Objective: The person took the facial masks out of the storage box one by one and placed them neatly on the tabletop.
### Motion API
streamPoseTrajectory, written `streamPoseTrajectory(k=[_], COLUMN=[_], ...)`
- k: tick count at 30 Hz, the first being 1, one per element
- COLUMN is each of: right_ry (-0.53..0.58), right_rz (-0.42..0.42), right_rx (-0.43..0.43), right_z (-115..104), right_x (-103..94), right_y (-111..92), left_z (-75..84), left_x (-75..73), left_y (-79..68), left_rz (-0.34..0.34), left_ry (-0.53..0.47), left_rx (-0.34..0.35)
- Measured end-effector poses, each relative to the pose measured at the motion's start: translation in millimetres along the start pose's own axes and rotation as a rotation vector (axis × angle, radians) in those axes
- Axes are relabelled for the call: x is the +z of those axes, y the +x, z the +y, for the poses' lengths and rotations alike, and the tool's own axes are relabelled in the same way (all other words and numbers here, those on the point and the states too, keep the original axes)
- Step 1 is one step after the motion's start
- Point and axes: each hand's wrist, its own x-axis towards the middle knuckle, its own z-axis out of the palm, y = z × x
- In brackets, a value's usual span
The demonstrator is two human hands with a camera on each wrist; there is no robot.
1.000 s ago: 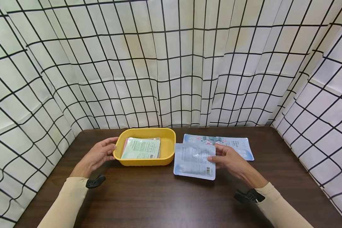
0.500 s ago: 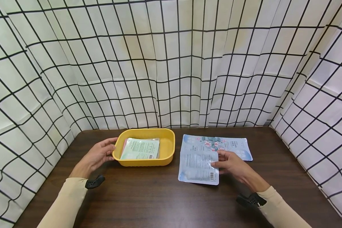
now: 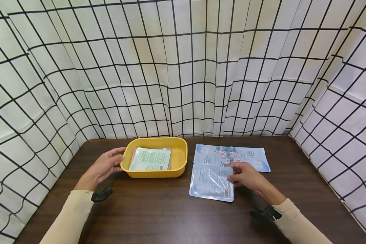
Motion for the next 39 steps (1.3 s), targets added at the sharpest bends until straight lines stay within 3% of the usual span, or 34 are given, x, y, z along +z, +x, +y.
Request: streamPoseTrajectory(k=[21, 39], right_ry=[-0.198, -0.299], right_rz=[0.081, 0.081], right_rx=[-0.031, -0.153], right_z=[-12.4, -25.0], right_x=[5.2, -10.4], right_y=[6.4, 11.2], left_z=[2.1, 0.9], left_x=[-1.2, 0.3], left_y=[-1.4, -1.8], left_rz=[-0.006, -0.001], left_ry=[0.000, -0.001], left_rx=[0.002, -0.002])
